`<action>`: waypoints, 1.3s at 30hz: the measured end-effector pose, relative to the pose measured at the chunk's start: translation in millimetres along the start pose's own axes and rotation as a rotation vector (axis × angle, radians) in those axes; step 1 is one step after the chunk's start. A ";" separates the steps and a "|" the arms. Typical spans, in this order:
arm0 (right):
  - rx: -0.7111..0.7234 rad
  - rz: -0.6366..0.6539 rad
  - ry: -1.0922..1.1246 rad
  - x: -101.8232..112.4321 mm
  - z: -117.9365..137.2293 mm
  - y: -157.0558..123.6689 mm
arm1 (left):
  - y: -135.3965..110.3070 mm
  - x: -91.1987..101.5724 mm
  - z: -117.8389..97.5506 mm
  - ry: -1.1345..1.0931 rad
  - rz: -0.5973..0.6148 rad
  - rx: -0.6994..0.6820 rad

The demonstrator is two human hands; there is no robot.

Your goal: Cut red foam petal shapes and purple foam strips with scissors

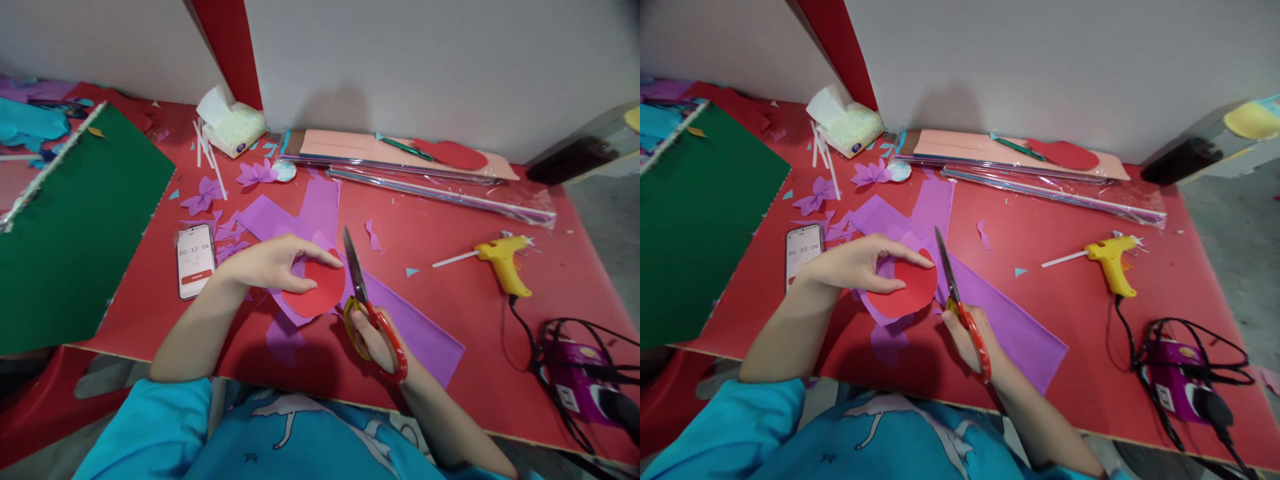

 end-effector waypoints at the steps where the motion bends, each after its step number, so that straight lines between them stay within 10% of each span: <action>1: -0.011 -0.057 -0.010 0.4 0.9 1.2 | 0.2 -0.2 -0.4 0.003 0.004 -0.001; 19: 0.059 -0.156 0.451 -5.9 4.8 8.4 | 20.8 -29.6 0.5 -0.003 0.079 -0.093; 39: 0.168 -0.276 0.098 2.4 -4.1 13.5 | 20.0 -25.2 -2.2 0.148 0.078 -0.045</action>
Point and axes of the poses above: each hand's wrist, its own y-axis towards the middle knuckle, its own x-axis out of the back of the hand, z = x × y, the point moved 1 cm from there along y, towards the middle knuckle, and after that the axes turned 3 degrees about y, right-handed, at the moved point
